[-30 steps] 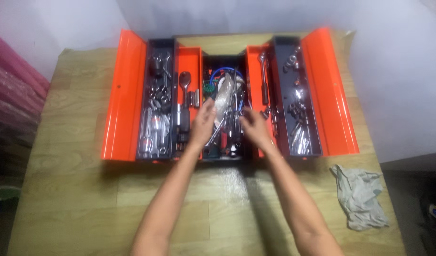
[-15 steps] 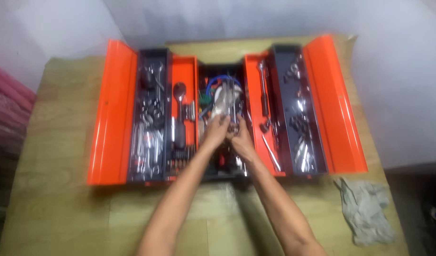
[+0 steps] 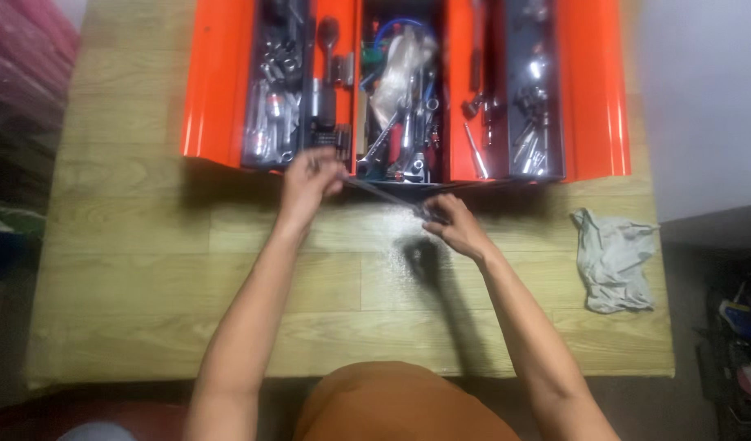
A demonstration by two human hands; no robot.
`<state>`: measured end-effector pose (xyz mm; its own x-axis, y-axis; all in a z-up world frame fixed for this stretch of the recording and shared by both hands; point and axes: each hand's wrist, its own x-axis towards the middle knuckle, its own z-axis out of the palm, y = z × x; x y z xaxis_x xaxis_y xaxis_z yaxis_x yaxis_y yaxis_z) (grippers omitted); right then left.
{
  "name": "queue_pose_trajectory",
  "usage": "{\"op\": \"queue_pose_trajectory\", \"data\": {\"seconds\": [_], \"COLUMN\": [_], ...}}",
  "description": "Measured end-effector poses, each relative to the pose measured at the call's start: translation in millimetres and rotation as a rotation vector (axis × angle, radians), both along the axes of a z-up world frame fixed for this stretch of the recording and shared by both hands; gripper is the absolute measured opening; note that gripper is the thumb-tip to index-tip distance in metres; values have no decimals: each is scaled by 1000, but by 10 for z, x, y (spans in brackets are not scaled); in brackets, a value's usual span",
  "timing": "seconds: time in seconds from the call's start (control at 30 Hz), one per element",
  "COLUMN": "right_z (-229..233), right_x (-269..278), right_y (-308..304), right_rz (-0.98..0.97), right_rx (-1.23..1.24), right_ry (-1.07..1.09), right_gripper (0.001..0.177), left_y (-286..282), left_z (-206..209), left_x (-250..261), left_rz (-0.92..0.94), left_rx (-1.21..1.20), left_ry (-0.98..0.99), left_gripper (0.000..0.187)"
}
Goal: The person removes various tools from an open orange toolbox and places them onto the wooden table. They handle wrenches, pliers, a pressure gauge, and other items one by one, creating a pile on the surface.
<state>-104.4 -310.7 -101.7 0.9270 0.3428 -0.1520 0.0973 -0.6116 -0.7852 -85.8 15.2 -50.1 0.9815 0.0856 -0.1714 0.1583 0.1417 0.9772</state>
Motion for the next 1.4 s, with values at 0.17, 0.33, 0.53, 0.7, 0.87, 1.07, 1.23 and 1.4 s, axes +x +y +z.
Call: {"op": "queue_pose_trajectory", "data": {"seconds": [0.17, 0.33, 0.53, 0.7, 0.87, 1.07, 1.23, 1.4], "right_z": [-454, -1007, -1019, -357, 525, 906, 430, -426], "right_x": [-239, -386, -542, -337, 392, 792, 849, 1197], "right_y": [-41, 180, 301, 105, -623, -847, -284, 535], "right_rz": [64, -9, 55, -151, -430, -409, -326, -100], "right_rx": [-136, -332, -420, -114, -266, -539, -188, -60], "right_ry": [-44, -144, -229, -645, -905, -562, -759, -422], "right_gripper": [36, 31, 36, 35, 31, 28, 25, 47], "left_y": [341, 405, 120, -595, -1472, -1914, -1637, -1240], "left_z": [-584, -1485, -1565, -651, 233, 266, -216, -643], "left_x": [-490, -707, -541, -167, 289, 508, 675, 1011], "left_rz": [-68, -70, -306, -568, -558, -630, -291, -219], "left_rx": [27, 357, 885, 917, 853, 842, 852, 923], "left_ry": [282, 392, 383, 62, -306, -473, -413, -92], "left_gripper": [25, 37, 49, 47, 39, 38, 43, 48]}}
